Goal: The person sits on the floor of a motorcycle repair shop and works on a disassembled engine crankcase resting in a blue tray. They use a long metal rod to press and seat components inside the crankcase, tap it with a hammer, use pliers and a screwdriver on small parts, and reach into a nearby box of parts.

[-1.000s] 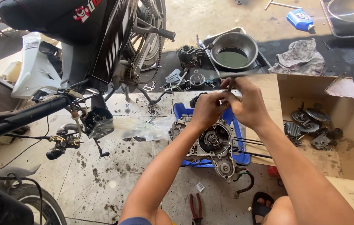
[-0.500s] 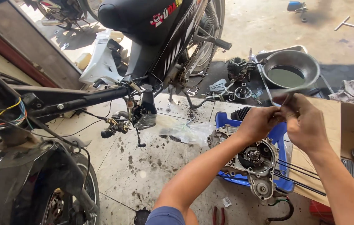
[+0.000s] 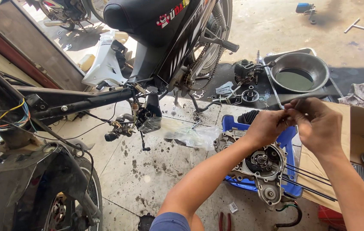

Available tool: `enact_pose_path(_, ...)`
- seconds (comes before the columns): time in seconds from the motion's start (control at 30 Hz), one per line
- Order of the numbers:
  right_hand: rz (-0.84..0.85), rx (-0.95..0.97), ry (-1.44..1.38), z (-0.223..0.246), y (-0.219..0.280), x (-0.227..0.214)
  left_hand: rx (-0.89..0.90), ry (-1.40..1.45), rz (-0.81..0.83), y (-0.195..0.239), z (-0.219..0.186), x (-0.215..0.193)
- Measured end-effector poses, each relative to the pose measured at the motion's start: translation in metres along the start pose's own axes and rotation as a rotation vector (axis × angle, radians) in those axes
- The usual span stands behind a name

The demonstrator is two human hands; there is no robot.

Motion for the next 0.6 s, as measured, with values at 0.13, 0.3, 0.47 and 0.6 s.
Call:
enact_pose_path(0.13, -0.103, -0.152, 0.253, -0.019, 0.004, 0.001, -0.069, 0.006, 0.037, -0.001, -0.002, 0.000)
enact_pose_path(0.3, 0.026, 0.008, 0.102, -0.003, -0.002, 0.000, -0.014, -0.031, 0.033, -0.003, 0.000, 0.003)
enact_pose_path(0.47, 0.000, -0.008, -0.063, -0.009, 0.003, -0.001, -0.038, -0.013, 0.029, -0.002, 0.003, 0.003)
enact_pose_path(0.6, -0.075, 0.003, 0.178, -0.023, 0.007, -0.002, -0.001, -0.024, 0.058, -0.007, 0.015, 0.014)
Point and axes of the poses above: each hand's wrist, its own y-axis away from the middle knuckle, its own x-axis out of the palm, z = x × y, the point moved 1 cm from there along -y, towards the middle knuckle, and after that the axes turned 15 degrees about -x, right-handed, at the moved point
